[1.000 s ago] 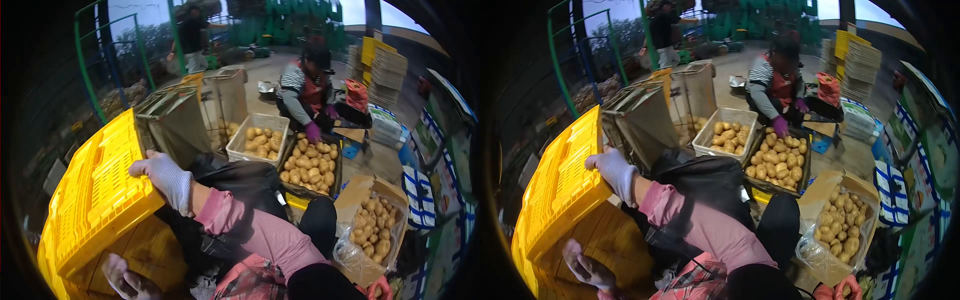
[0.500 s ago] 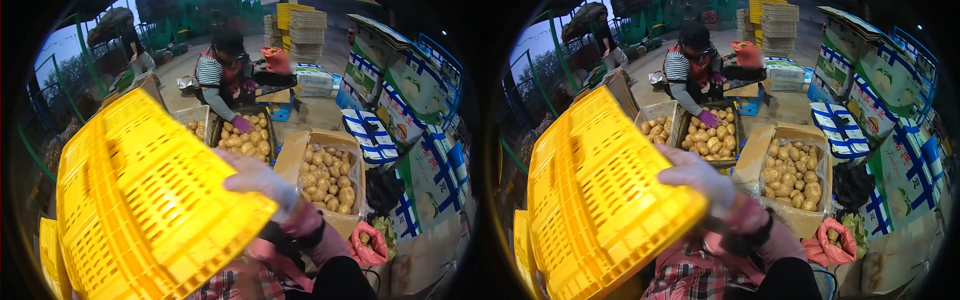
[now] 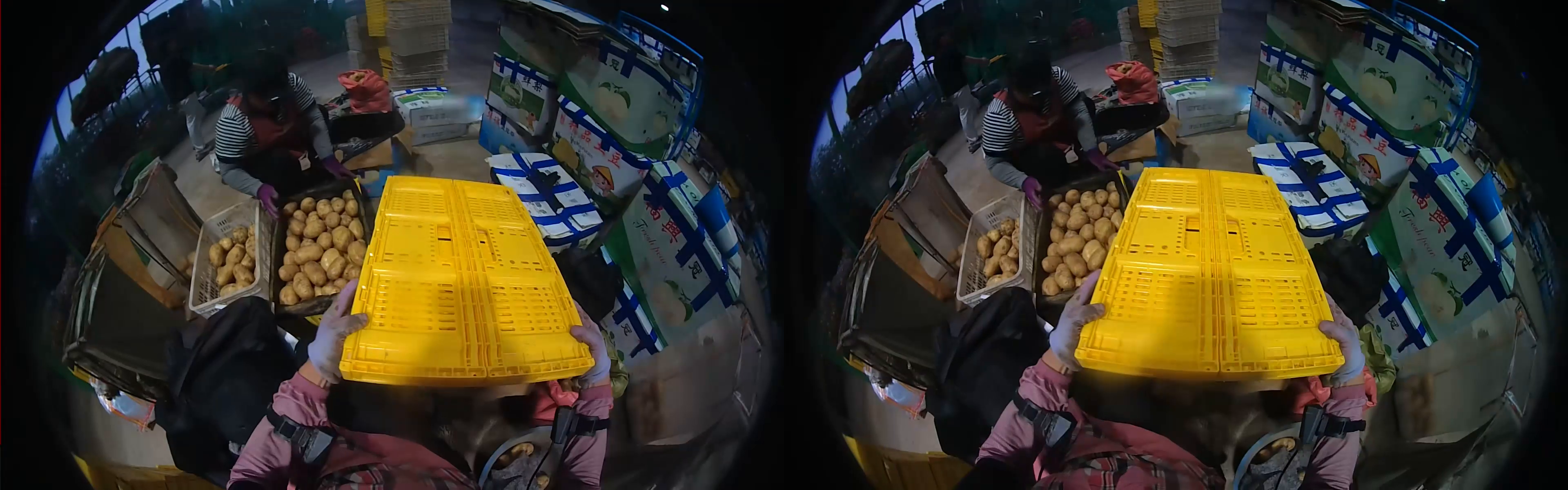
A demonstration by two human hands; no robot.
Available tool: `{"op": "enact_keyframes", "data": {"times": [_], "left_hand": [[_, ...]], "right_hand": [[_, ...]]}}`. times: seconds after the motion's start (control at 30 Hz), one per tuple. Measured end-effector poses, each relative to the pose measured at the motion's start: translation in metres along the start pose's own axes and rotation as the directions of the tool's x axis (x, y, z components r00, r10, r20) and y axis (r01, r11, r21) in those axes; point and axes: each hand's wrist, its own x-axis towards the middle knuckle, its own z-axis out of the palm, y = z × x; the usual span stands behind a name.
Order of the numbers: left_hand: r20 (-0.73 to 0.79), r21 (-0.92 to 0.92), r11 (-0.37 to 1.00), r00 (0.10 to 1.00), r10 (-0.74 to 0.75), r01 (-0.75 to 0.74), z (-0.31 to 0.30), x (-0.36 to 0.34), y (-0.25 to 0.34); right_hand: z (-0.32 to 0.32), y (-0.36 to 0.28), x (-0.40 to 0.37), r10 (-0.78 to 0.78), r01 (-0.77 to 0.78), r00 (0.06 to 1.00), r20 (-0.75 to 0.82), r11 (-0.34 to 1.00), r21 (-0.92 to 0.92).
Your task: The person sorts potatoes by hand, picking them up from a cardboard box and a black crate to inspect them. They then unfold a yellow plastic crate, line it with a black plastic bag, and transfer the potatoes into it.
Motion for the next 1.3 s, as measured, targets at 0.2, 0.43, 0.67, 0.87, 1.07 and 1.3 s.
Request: {"op": "enact_keyframes", "data": {"times": [0.2,0.43,0.67,0.87,1.07,1.3], "left_hand": [[-0.121,0.632,0.774,0.992,0.04,0.046,-0.041,0.01,-0.096],[0.025,0.996,0.074,0.981,0.192,-0.04,-0.03,0.026,-0.084],[-0.008,0.948,-0.315,0.985,-0.17,-0.046,0.046,0.092,-0.115],[-0.223,0.849,-0.512,0.966,-0.13,0.127,0.078,0.156,-0.151],[-0.195,0.926,-0.354,0.968,-0.16,0.128,0.096,0.155,-0.124],[-0.017,0.882,0.468,0.997,-0.072,0.049,0.056,0.105,0.022]], "right_hand": [[-0.015,-0.021,0.059,0.049,-0.229,0.971,-0.235,-0.105,-0.968],[0.046,0.088,0.164,0.11,-0.098,0.985,-0.129,-0.254,-0.962],[0.064,0.005,0.159,0.109,-0.235,0.972,-0.208,0.485,-0.843],[0.086,-0.099,0.106,-0.042,-0.059,0.998,-0.044,-0.491,-0.869],[0.095,-0.111,0.008,-0.11,-0.236,0.971,-0.212,-0.576,-0.783],[0.075,-0.07,-0.018,-0.084,0.013,0.976,0.202,-0.899,-0.438]]}}
